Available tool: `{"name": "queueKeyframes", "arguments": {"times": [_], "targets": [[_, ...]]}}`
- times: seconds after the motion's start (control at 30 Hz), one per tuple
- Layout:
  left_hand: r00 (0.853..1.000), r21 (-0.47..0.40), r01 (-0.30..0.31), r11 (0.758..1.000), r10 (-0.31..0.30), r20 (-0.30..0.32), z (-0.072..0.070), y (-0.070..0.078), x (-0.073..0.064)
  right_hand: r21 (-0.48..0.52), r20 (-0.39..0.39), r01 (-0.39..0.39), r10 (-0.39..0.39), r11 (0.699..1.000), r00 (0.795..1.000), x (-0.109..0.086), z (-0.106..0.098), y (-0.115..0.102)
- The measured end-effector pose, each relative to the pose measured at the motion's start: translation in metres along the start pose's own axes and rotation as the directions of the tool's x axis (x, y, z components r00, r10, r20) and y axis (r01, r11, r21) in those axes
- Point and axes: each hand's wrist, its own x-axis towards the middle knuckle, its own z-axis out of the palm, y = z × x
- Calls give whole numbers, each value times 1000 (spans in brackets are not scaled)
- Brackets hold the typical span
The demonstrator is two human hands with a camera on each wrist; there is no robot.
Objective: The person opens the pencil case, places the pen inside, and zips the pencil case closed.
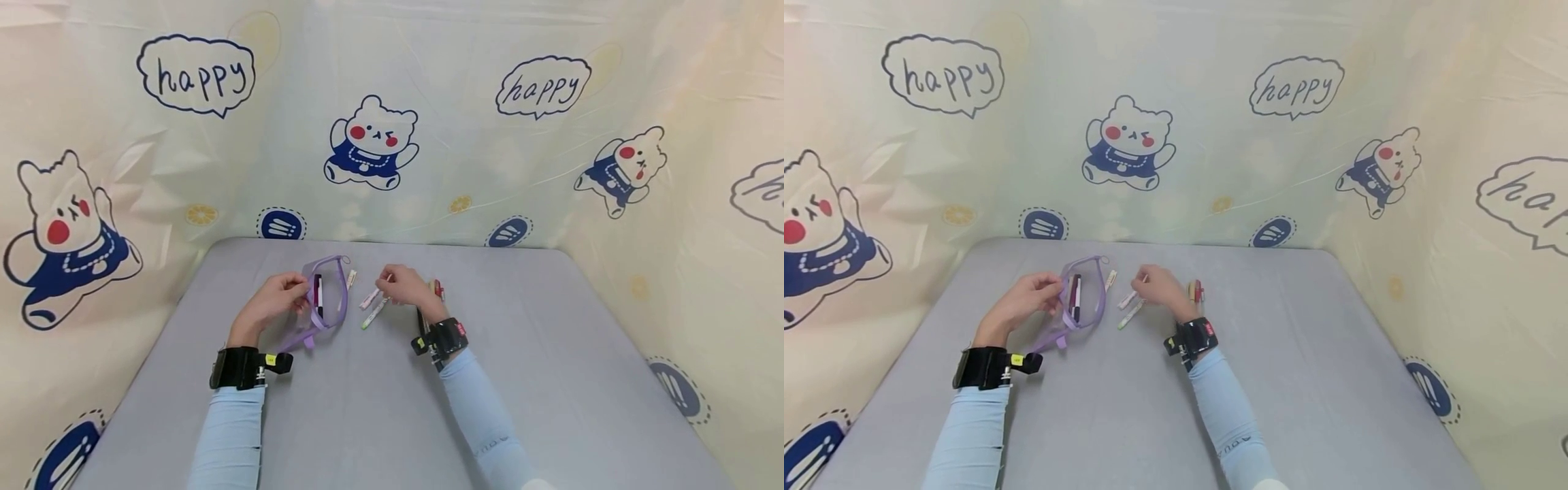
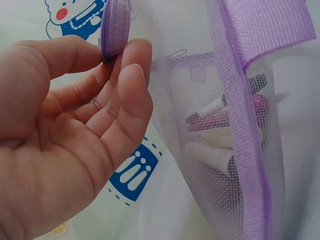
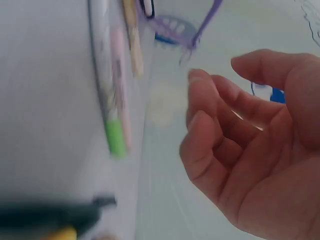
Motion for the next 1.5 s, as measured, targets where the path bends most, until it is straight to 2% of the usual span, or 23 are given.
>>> {"name": "queueKeyframes", "arguments": {"times": [0.13, 0.3, 0.5, 0.77, 0.93, 1.2, 1.5], "targets": [[1000, 6, 3, 1000, -3, -1, 1, -1, 1, -61, -1, -55, 55, 997, 999, -15, -14, 24], [1000, -15, 8, 1000, -8, -2, 0, -2, 0, -163, -22, -184, 183, 969, 983, -30, -32, 49], [1000, -21, 5, 1000, -5, -5, -3, 1, -1, -160, -74, -287, 279, 945, 958, -38, -49, 69], [1000, -34, 28, 999, -28, -9, -5, 0, 2, -213, -124, -440, 422, 873, 898, -42, -52, 91], [999, -28, 33, 999, -33, -22, -6, -1, 1, -204, -116, -461, 446, 864, 887, -43, -52, 94], [998, -45, 42, 998, -44, -40, -8, -1, 0, -216, -122, -455, 438, 864, 890, -40, -48, 94], [999, -43, 19, 999, -21, -38, -12, -2, -3, -211, -116, -478, 464, 852, 878, -37, -42, 97]]}}
